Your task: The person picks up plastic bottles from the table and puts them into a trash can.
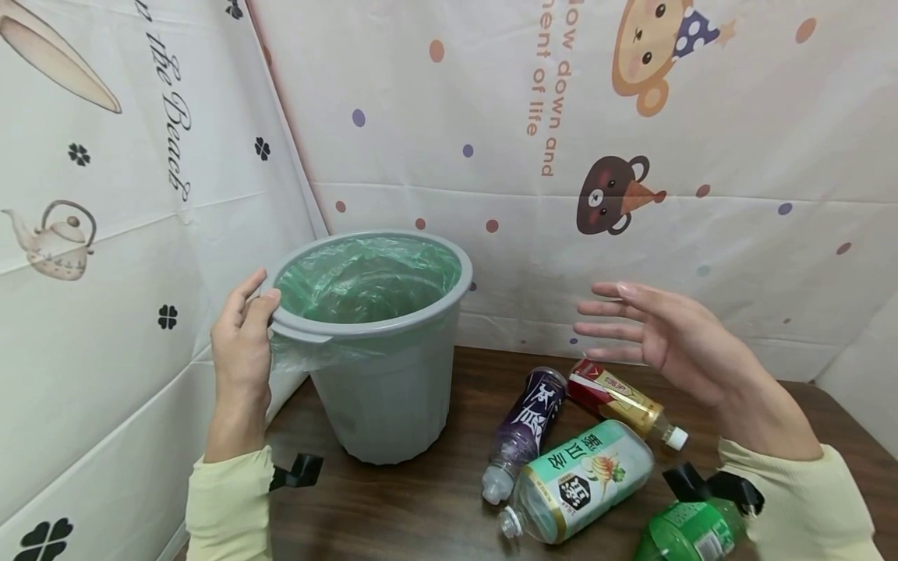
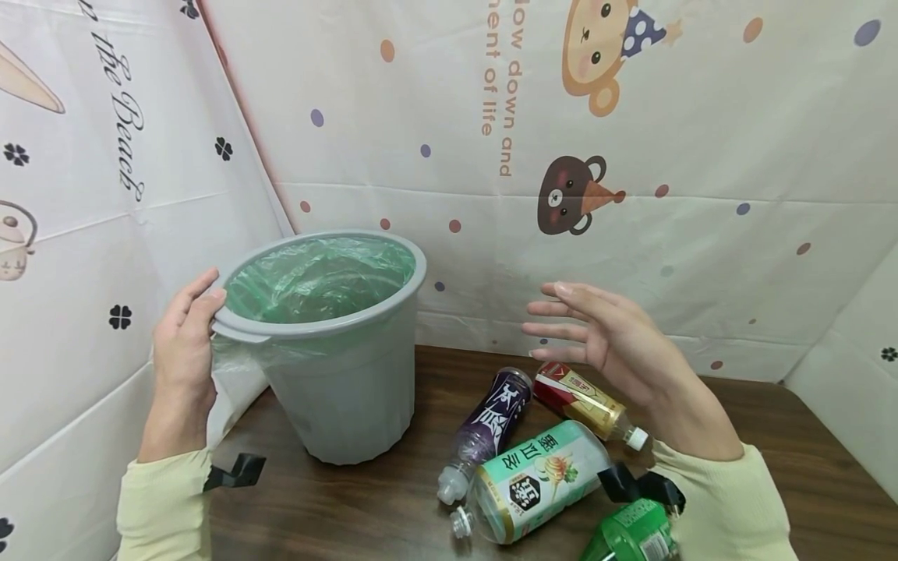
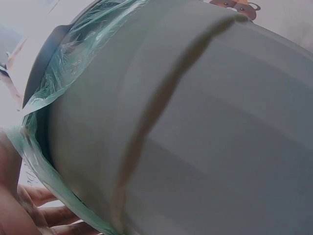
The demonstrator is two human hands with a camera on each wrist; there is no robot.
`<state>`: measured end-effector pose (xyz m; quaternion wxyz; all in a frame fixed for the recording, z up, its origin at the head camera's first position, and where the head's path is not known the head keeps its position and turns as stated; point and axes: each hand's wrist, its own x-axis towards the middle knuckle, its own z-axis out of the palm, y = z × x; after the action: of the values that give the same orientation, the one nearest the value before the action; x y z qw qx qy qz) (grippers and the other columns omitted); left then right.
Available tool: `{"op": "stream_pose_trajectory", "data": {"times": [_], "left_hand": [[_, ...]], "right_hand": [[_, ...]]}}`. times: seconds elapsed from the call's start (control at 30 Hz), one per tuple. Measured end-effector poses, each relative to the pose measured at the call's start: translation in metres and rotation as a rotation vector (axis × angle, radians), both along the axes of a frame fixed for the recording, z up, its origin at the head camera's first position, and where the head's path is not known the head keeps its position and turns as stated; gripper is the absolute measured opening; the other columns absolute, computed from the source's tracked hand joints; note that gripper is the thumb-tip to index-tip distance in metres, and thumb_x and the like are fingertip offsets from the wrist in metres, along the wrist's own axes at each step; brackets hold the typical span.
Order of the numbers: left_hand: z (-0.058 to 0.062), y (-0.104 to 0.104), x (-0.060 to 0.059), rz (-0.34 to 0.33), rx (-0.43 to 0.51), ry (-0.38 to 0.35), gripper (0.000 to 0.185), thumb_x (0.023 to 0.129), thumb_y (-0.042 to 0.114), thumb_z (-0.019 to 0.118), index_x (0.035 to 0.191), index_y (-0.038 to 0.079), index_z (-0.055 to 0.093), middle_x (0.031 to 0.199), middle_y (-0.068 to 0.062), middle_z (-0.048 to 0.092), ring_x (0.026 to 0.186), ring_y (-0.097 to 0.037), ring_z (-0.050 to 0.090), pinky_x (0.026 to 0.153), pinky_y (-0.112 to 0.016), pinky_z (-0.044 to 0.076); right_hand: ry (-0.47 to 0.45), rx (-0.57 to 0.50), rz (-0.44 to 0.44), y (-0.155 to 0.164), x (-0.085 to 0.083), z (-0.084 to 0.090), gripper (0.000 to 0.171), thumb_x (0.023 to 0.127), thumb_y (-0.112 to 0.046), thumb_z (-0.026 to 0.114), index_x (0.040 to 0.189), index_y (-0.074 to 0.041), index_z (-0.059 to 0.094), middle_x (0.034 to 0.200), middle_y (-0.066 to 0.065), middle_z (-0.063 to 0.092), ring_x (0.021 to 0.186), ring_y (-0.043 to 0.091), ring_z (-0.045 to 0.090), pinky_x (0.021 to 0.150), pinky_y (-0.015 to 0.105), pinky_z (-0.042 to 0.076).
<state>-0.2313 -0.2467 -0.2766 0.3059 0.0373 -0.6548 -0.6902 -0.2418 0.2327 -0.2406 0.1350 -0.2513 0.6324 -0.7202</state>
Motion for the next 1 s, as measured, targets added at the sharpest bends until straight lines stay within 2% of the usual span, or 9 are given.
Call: {"op": "stream_pose_trajectory", "data": {"times": [0.2,0.47,0.83,1.0], "left_hand": [[0.0,0.0,-0.001,-0.003,0.006,0.0,0.048,0.109,0.03,0.058,0.156,0.021,0.056,0.14,-0.014,0.059,0.134,-0.029,0.052,0.113,-0.038,0.035],[0.0,0.0,-0.001,-0.002,0.006,0.004,0.049,0.109,0.03,0.058,0.156,0.021,0.055,0.146,-0.015,0.056,0.136,-0.029,0.051,0.115,-0.037,0.034],[0.0,0.0,0.0,-0.007,0.009,0.011,0.049,0.109,0.029,0.057,0.157,0.019,0.055,0.151,-0.015,0.054,0.138,-0.028,0.049,0.117,-0.037,0.031],[0.0,0.0,0.0,-0.009,0.009,0.013,0.049,0.109,0.029,0.058,0.157,0.019,0.055,0.152,-0.016,0.053,0.139,-0.028,0.049,0.118,-0.037,0.03]], "right_hand": [[0.0,-0.038,0.026,0.011,-0.001,-0.009,0.039,0.118,-0.018,0.034,0.148,-0.012,0.057,0.147,0.012,0.061,0.13,0.032,0.063,0.099,0.05,0.055],[-0.019,-0.058,0.016,0.024,-0.005,-0.017,0.039,0.118,-0.017,0.033,0.147,-0.013,0.06,0.145,0.013,0.063,0.129,0.031,0.065,0.098,0.05,0.055],[-0.052,-0.103,0.054,0.038,-0.012,-0.025,0.042,0.119,-0.015,0.03,0.145,-0.011,0.063,0.143,0.013,0.065,0.128,0.031,0.065,0.099,0.049,0.055],[-0.064,-0.097,0.037,0.042,-0.018,-0.029,0.042,0.118,-0.015,0.031,0.141,-0.011,0.065,0.14,0.013,0.067,0.125,0.031,0.067,0.098,0.048,0.055]]}}
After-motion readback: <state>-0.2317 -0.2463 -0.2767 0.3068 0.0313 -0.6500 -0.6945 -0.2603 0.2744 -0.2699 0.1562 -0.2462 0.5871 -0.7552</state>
